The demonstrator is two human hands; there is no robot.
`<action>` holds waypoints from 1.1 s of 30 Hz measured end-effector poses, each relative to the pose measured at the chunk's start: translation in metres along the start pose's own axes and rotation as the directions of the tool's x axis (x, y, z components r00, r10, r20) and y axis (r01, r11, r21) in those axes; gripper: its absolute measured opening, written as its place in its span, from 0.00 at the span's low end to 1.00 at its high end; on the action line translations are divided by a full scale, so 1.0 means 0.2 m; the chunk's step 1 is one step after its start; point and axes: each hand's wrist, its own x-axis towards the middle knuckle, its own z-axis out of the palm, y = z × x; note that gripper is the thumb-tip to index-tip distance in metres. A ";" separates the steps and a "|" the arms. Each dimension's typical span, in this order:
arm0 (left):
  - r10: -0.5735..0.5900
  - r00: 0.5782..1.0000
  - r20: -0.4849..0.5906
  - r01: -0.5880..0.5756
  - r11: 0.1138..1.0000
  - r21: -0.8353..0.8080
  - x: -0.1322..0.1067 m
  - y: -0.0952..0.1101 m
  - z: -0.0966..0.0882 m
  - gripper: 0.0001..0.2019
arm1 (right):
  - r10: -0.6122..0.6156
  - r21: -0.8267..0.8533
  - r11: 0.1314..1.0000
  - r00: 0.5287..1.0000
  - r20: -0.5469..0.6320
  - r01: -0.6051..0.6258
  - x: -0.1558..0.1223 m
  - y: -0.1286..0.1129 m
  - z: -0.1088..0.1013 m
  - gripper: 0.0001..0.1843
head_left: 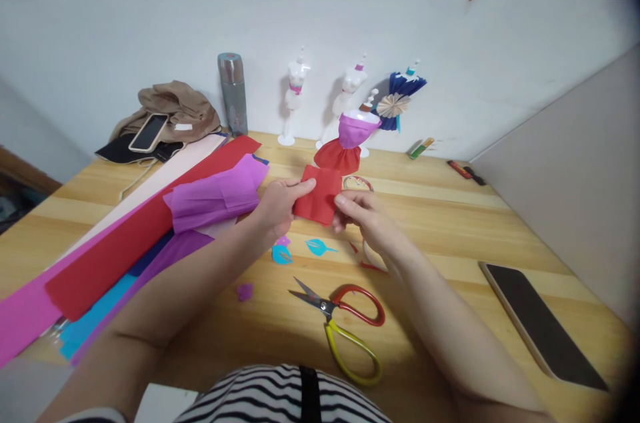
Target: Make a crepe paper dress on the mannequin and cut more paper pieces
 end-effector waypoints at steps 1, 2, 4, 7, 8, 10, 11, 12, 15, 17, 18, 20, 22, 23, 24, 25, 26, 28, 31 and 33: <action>0.013 1.000 -0.007 -0.013 1.000 0.002 0.00 0.00 0.01 0.19 | -0.018 0.009 1.000 1.000 -0.017 0.018 0.00 0.01 0.00 0.25; 0.028 1.000 -0.014 -0.028 1.000 0.002 -0.01 0.00 0.01 0.19 | -0.036 0.019 0.999 0.998 -0.042 0.037 0.01 0.02 0.00 0.24; 0.057 0.998 -0.021 -0.057 0.998 0.005 -0.01 0.01 0.03 0.20 | -0.058 0.052 0.997 0.993 -0.105 0.064 0.03 0.03 0.00 0.22; 0.064 0.998 -0.001 -0.064 0.998 0.028 -0.02 0.01 0.04 0.23 | -0.045 0.105 0.992 0.983 -0.177 0.065 0.04 0.05 0.00 0.20; 0.052 0.999 0.011 -0.053 0.998 0.044 -0.01 0.01 0.04 0.24 | -0.040 0.111 0.992 0.982 -0.185 0.062 0.04 0.05 0.00 0.20; 0.020 0.999 0.033 -0.023 0.996 0.085 -0.01 0.02 0.04 0.28 | -0.043 0.114 0.991 0.983 -0.177 0.064 0.04 0.04 0.00 0.19; 0.002 0.999 0.041 -0.006 0.995 0.104 -0.01 0.02 0.03 0.29 | -0.050 0.112 0.991 0.985 -0.168 0.069 0.03 0.04 0.00 0.18; -0.011 0.999 0.044 0.006 0.993 0.118 -0.01 0.02 0.03 0.29 | -0.059 0.107 0.991 0.986 -0.156 0.077 0.03 0.03 0.00 0.18; 0.018 0.999 0.033 -0.021 0.994 0.111 -0.02 0.02 0.03 0.26 | -0.093 0.065 0.993 0.989 -0.112 0.101 0.01 0.01 0.01 0.18; 0.046 0.998 0.051 -0.052 0.992 0.116 -0.02 0.01 0.04 0.24 | -0.120 0.043 0.991 0.988 -0.098 0.124 0.00 0.01 0.01 0.17; 0.054 0.997 0.064 -0.062 0.989 0.131 -0.03 0.01 0.04 0.23 | -0.134 0.043 0.989 0.986 -0.102 0.139 0.01 0.02 0.01 0.17; 0.056 0.995 0.083 -0.070 0.981 0.182 -0.03 0.01 0.04 0.21 | -0.162 0.053 0.984 0.977 -0.137 0.170 0.01 0.03 0.00 0.17; 0.065 0.995 0.073 -0.080 0.970 0.231 -0.03 0.00 0.04 0.19 | -0.174 0.056 0.981 0.968 -0.183 0.187 0.02 0.04 0.00 0.17; 0.069 0.995 0.065 -0.083 0.965 0.248 -0.03 0.00 0.04 0.19 | -0.174 0.057 0.980 0.964 -0.202 0.189 0.03 0.04 0.00 0.17; 0.067 0.996 0.063 -0.081 0.962 0.261 -0.03 0.01 0.03 0.19 | -0.172 0.058 0.980 0.961 -0.216 0.188 0.03 0.04 0.00 0.17; 0.061 0.996 0.066 -0.077 0.960 0.269 -0.03 0.01 0.03 0.19 | -0.168 0.059 0.981 0.959 -0.228 0.186 0.03 0.04 0.00 0.16; 0.053 0.996 0.074 -0.071 0.959 0.273 -0.03 0.01 0.03 0.19 | -0.163 0.062 0.981 0.958 -0.234 0.182 0.03 0.04 0.00 0.16; 0.039 0.994 0.098 -0.063 0.964 0.260 -0.02 0.02 0.03 0.20 | -0.159 0.072 0.981 0.958 -0.239 0.181 0.02 0.02 0.00 0.15; 0.053 0.997 0.057 -0.062 0.982 0.179 -0.02 0.04 0.02 0.21 | -0.195 0.057 0.976 0.957 -0.216 0.212 0.00 0.00 -0.03 0.13; 0.071 0.997 -0.006 -0.069 0.990 0.121 -0.01 0.06 0.01 0.21 | -0.240 -0.003 0.970 0.955 -0.173 0.243 -0.01 -0.01 -0.05 0.12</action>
